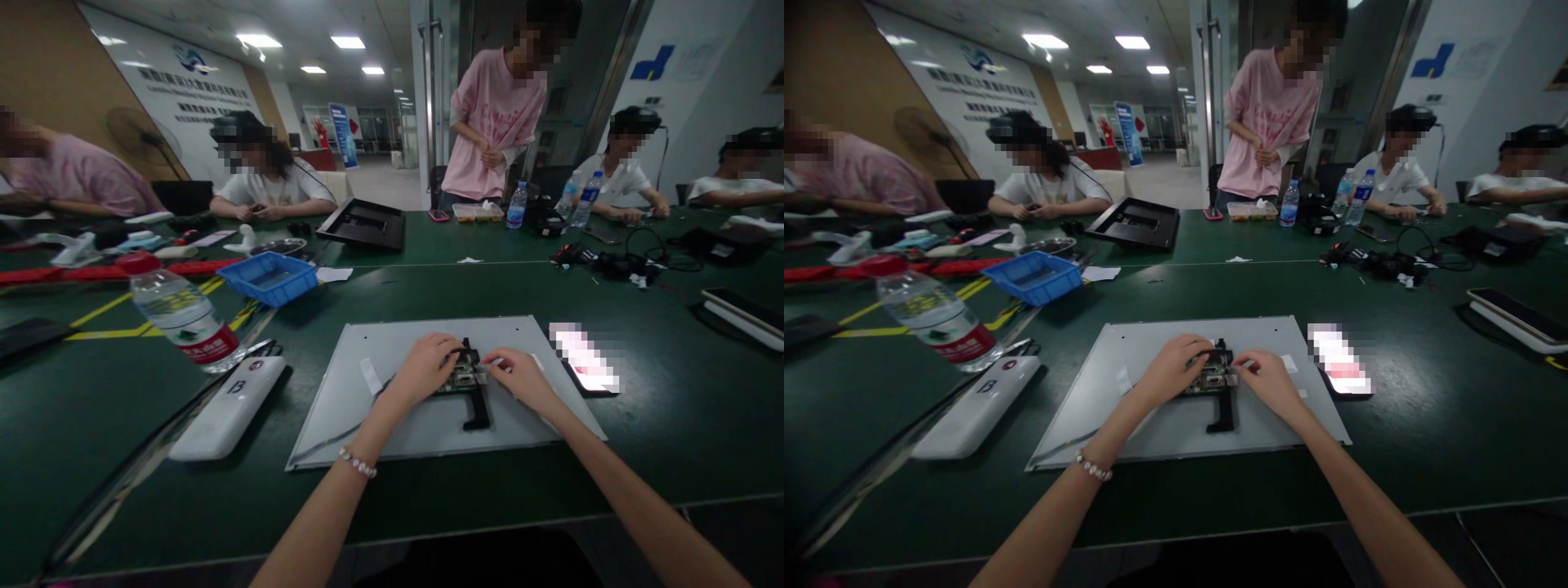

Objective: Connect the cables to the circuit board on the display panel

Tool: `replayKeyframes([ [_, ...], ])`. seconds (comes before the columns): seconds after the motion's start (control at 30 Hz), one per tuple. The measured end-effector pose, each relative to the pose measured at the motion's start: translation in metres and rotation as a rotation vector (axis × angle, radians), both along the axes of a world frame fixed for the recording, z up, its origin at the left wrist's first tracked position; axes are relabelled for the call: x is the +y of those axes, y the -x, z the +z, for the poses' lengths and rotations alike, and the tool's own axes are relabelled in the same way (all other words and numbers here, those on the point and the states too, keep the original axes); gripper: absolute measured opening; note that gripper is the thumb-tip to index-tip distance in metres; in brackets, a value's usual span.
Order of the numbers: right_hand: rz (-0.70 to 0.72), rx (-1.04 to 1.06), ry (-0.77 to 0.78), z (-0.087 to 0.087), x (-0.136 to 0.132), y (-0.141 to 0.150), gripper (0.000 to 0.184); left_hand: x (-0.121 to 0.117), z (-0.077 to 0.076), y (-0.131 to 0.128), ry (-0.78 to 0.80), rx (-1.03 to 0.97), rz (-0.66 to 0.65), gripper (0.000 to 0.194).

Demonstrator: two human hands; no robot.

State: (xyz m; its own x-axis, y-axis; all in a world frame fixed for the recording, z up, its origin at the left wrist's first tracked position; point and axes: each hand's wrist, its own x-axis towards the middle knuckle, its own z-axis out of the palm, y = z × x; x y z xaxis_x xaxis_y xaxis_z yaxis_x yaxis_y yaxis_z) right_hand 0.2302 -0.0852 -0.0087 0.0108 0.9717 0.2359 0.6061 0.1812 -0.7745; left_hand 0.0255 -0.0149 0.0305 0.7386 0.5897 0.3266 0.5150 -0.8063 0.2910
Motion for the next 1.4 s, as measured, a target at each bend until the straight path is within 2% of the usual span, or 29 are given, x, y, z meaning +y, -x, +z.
replayKeyframes([
  [0.13,0.002,0.027,-0.018,-0.001,0.001,-0.002,0.018,0.014,0.0,0.003,-0.031,0.062,0.07,0.024],
  [0.23,0.002,0.024,-0.029,-0.002,0.001,-0.003,0.018,0.018,0.0,0.004,-0.061,0.116,0.097,0.023],
  [0.37,0.011,0.011,-0.033,-0.002,0.0,-0.004,0.018,0.023,0.002,0.012,-0.107,0.177,0.198,0.024],
  [0.5,0.022,0.004,-0.024,-0.003,0.0,-0.005,0.018,0.034,0.008,0.039,-0.136,0.145,0.382,0.026],
  [0.57,0.025,-0.002,-0.032,-0.002,-0.001,-0.004,0.018,0.041,0.011,0.059,-0.118,0.11,0.49,0.027],
  [0.67,0.022,-0.044,-0.054,-0.001,-0.002,-0.003,0.018,0.051,0.011,0.091,-0.067,0.097,0.577,0.029],
  [0.8,-0.006,-0.127,-0.089,0.0,-0.003,-0.003,0.018,0.057,0.003,0.127,0.094,0.068,0.555,0.039],
  [0.93,0.02,-0.205,-0.097,0.002,-0.005,-0.002,0.019,0.055,-0.005,0.145,0.236,0.04,0.531,0.04],
  [1.07,0.034,-0.239,-0.082,0.004,-0.008,-0.002,0.021,0.048,-0.009,0.145,0.313,0.037,0.52,0.03],
  [1.2,0.046,-0.261,-0.068,0.004,-0.009,-0.004,0.022,0.042,-0.006,0.138,0.327,0.0,0.487,0.022],
  [1.4,0.042,-0.275,-0.095,0.004,-0.008,-0.005,0.02,0.03,0.011,0.126,0.484,-0.313,0.454,0.03],
])
